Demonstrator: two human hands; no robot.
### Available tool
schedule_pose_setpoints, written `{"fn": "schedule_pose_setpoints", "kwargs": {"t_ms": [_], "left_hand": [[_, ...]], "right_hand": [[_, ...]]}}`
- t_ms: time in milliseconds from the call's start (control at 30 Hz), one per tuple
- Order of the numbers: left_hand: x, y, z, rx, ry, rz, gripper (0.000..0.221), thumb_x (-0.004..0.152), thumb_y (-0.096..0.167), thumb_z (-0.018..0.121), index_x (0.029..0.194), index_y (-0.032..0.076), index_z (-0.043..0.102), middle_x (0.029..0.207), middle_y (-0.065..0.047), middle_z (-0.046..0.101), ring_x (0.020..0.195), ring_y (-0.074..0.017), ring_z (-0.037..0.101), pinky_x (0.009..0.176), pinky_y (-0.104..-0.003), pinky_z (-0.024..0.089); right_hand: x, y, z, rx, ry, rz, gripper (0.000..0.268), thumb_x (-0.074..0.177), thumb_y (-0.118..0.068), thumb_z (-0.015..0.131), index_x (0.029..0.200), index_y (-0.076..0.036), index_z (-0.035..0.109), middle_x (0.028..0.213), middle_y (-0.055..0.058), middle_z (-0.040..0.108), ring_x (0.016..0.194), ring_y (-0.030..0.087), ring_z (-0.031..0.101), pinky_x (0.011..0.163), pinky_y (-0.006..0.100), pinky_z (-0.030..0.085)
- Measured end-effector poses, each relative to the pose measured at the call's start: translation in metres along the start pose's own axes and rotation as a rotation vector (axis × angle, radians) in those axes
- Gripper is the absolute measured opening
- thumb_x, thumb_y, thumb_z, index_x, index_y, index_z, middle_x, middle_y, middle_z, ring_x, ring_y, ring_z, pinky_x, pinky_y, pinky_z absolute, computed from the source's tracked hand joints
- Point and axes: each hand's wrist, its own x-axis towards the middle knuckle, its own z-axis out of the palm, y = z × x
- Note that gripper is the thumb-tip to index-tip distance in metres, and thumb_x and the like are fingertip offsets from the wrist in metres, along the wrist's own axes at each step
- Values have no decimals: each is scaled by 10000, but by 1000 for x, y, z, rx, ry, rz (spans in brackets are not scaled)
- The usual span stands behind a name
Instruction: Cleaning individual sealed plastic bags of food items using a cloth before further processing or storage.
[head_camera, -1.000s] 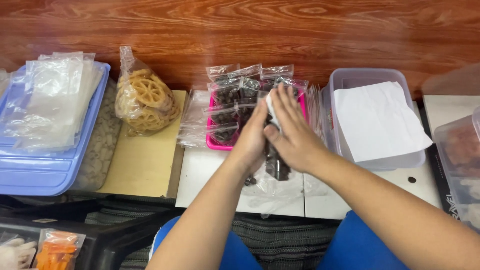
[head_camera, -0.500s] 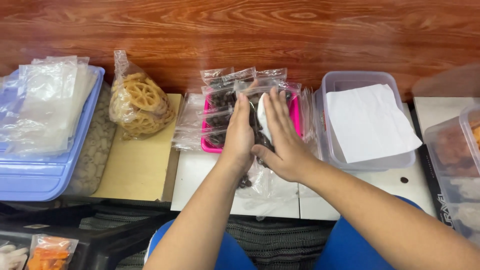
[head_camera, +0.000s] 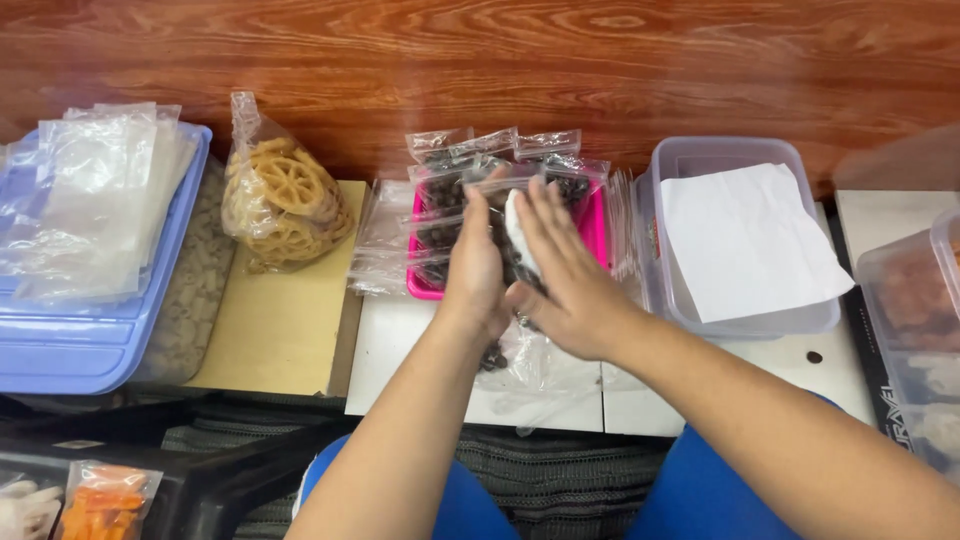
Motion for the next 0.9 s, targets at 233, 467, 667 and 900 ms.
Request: {"fn": "schedule_pose_setpoints", "kwargs": {"t_ms": [233,467,667,900], "left_hand": [[26,2,-9,26,77,111,609,1035,510,323,1498,138,460,1484,-124,540,1375,-275,511,1187,-507,355],[30,-9,-16,49,62,-4,567,1042,515,339,1509,218,462,1406,-108,562,1291,-244,536,1153,-467,410],[49,-9,-36,-62,37,46,575,1049,535,296,1521,253,465,1309,-160,610,1220,-273,578,1105,-480,465],[87,-73,-60,40,-116,-201,633,1025,598,409,1505,195,497,1385,-217,600,1247,-313,601,1040,-513,493]], "right_hand": [[-21,-16,13,-409,87,14,1111,874,-826,375,1563,42,295,1629,287,149,1403,512,242,1121,639,227],[-1,16,8,-235,191,-88,897,973,-631,478,1503,87,390,1473,286,420,1296,485,448,1114,548,351],[-15,-14,16,-83,23,-136,976,943,-561,579,1578,72,193,1614,338,236,1474,519,247,1205,576,210],[9,4,-18,-96,-12,-90,930,963,-649,428,1578,30,270,1653,290,193,1516,463,182,1223,578,142]]}}
